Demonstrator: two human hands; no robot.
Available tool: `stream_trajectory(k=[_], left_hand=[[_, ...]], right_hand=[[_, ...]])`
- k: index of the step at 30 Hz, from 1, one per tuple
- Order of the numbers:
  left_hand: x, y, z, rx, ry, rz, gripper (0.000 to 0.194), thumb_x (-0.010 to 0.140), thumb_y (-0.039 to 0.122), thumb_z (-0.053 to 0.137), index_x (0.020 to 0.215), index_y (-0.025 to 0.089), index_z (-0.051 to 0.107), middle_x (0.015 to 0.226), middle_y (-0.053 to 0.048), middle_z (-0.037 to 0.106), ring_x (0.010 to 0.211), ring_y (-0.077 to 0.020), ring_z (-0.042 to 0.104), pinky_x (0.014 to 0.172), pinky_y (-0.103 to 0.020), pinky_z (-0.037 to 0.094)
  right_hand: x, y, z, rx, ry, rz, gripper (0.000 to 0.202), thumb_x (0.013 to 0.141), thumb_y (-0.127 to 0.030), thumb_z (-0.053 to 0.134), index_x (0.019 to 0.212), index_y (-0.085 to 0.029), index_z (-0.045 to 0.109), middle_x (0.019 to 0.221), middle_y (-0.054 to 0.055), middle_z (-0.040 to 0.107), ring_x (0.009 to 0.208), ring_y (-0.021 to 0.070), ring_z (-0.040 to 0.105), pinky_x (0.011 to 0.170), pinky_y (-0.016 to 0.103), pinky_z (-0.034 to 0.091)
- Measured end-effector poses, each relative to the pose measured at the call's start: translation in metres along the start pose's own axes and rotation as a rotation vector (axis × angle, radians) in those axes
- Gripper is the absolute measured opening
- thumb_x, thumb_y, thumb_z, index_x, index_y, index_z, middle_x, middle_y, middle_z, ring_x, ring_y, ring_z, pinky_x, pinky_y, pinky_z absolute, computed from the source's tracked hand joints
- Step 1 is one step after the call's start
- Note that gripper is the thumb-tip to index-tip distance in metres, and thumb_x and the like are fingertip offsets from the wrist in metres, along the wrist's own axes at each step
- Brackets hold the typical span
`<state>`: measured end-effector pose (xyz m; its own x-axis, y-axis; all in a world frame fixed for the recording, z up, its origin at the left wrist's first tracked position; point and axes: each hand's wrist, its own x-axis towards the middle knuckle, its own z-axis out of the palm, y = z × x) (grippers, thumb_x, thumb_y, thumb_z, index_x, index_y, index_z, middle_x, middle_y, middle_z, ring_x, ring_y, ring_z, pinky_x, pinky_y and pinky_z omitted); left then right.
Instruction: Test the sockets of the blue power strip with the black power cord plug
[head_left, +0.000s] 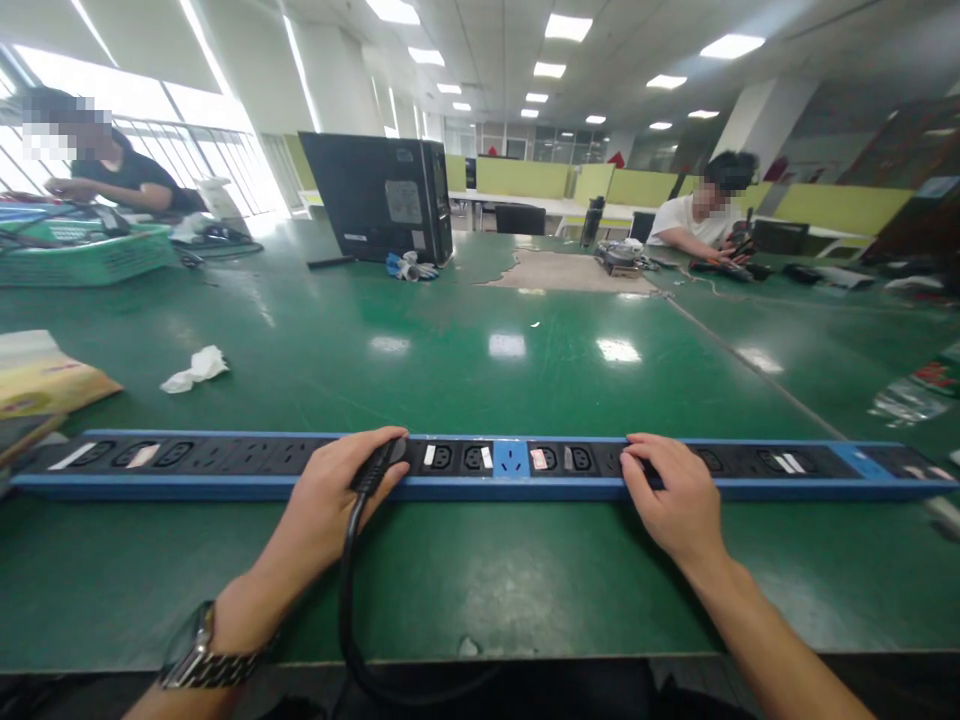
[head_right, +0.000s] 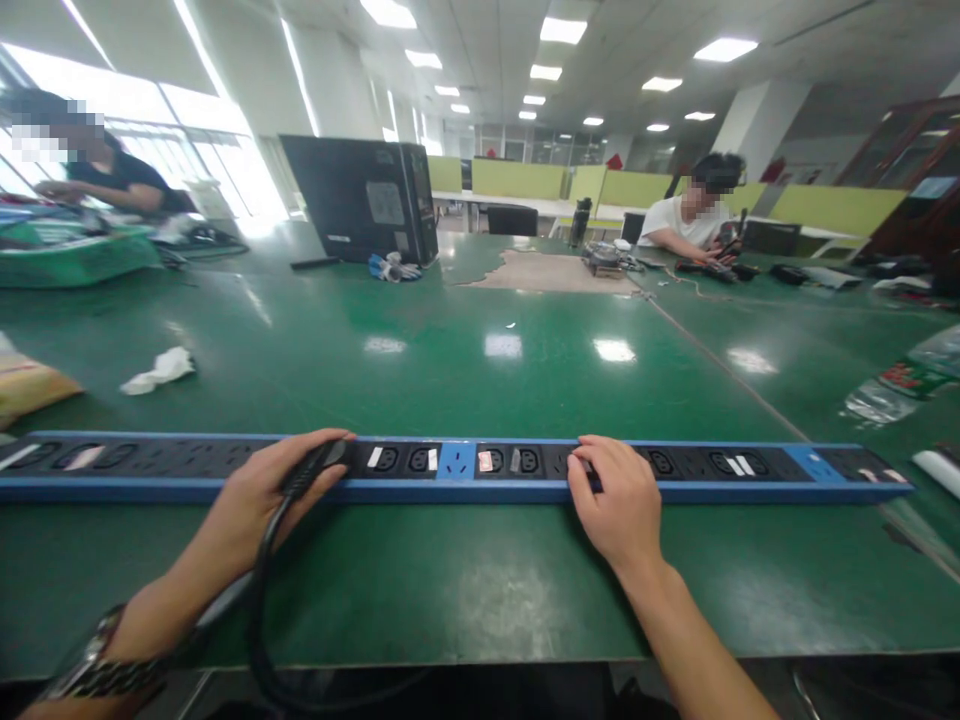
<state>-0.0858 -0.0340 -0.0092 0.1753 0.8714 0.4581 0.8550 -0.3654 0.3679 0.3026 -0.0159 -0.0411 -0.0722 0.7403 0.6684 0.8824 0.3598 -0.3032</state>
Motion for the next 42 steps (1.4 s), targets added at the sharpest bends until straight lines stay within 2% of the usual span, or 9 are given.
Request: stream_trajectory(k=[5,10,17,22,26,28,31,36,42], left_hand=[[0.003,0.003,0.000,0.047,-0.035,0.014,0.037,0.090,0.051,0.055,0.115,0.025,0.062,0.116,-0.007,0.070,0.109,-0.0283,0.064,0.098,-0.044,0.047],[0.011,0.039,0.009,-0.124,0.224,-0.045,0.033,0.092,0.041,0.056,0.123,0.028,0.055,0.118,-0.003,0.068,0.100,-0.0208,0.067,0.090,-0.035,0.052],[0.042,0.096,0.059,-0.168,-0.058,0.089,0.023,0.086,0.038,0.064,0.105,0.023,0.062,0.098,-0.003,0.073,0.092,-0.0236,0.066,0.084,-0.040,0.051],[0.038,0.093,0.062,-0.096,-0.020,0.084,0.027,0.086,0.038,0.063,0.108,0.023,0.063,0.104,-0.006,0.072,0.100,-0.0256,0.065,0.090,-0.042,0.049],[0.037,0.086,0.058,-0.037,-0.136,0.148,0.039,0.082,0.025,0.059,0.121,0.023,0.060,0.120,-0.007,0.068,0.112,-0.0251,0.062,0.099,-0.044,0.045],[0.037,0.083,0.056,0.045,-0.166,0.136,0.054,0.077,0.027,0.063,0.129,0.018,0.055,0.128,-0.011,0.064,0.116,-0.0281,0.060,0.103,-0.048,0.042],[0.035,0.078,0.055,0.181,-0.184,0.153,0.064,0.074,0.039,0.069,0.132,0.017,0.054,0.133,-0.014,0.061,0.120,-0.0338,0.056,0.104,-0.054,0.039],[0.033,0.078,0.057,0.239,-0.199,0.191,0.059,0.079,0.032,0.065,0.136,0.024,0.053,0.136,-0.008,0.059,0.124,-0.0320,0.054,0.103,-0.054,0.039],[0.033,0.080,0.058,0.254,-0.202,0.193,0.060,0.081,0.039,0.065,0.137,0.021,0.052,0.134,-0.011,0.060,0.121,-0.0328,0.055,0.102,-0.054,0.039]], right_hand=[[-0.002,-0.003,0.001,-0.036,0.035,-0.015,0.017,0.088,-0.028,0.052,0.085,-0.019,0.066,0.102,0.008,0.072,0.100,0.0211,0.065,0.093,0.035,0.045],[-0.002,-0.005,0.005,-0.063,0.078,-0.011,0.014,0.087,-0.024,0.054,0.084,-0.018,0.066,0.100,0.007,0.073,0.098,0.0204,0.066,0.091,0.034,0.045],[-0.003,0.001,0.008,0.000,0.106,0.001,0.015,0.087,-0.027,0.054,0.084,-0.019,0.067,0.100,0.007,0.072,0.097,0.0210,0.065,0.090,0.035,0.045],[0.019,-0.047,-0.003,0.202,0.033,0.351,0.031,0.087,-0.047,0.054,0.095,-0.019,0.066,0.091,0.008,0.069,0.086,0.0220,0.062,0.079,0.035,0.047],[0.048,-0.118,-0.003,0.298,-0.435,0.350,0.055,0.080,-0.065,0.056,0.113,-0.021,0.063,0.078,0.005,0.070,0.071,0.0212,0.063,0.064,0.030,0.044],[0.062,-0.138,-0.006,0.195,-0.547,0.277,0.041,0.084,-0.055,0.055,0.101,-0.019,0.068,0.082,0.009,0.072,0.076,0.0235,0.065,0.065,0.031,0.042],[0.075,-0.140,-0.021,0.160,-0.517,0.237,0.028,0.091,-0.031,0.044,0.083,-0.020,0.068,0.082,0.008,0.072,0.076,0.0191,0.065,0.067,0.029,0.041],[0.071,-0.135,-0.025,0.104,-0.587,0.232,0.032,0.082,-0.049,0.056,0.094,-0.021,0.066,0.081,0.007,0.071,0.072,0.0220,0.065,0.061,0.029,0.039],[0.061,-0.136,-0.013,0.193,-0.565,0.293,0.019,0.080,-0.024,0.051,0.088,-0.016,0.066,0.078,0.008,0.070,0.071,0.0190,0.063,0.061,0.028,0.038]])
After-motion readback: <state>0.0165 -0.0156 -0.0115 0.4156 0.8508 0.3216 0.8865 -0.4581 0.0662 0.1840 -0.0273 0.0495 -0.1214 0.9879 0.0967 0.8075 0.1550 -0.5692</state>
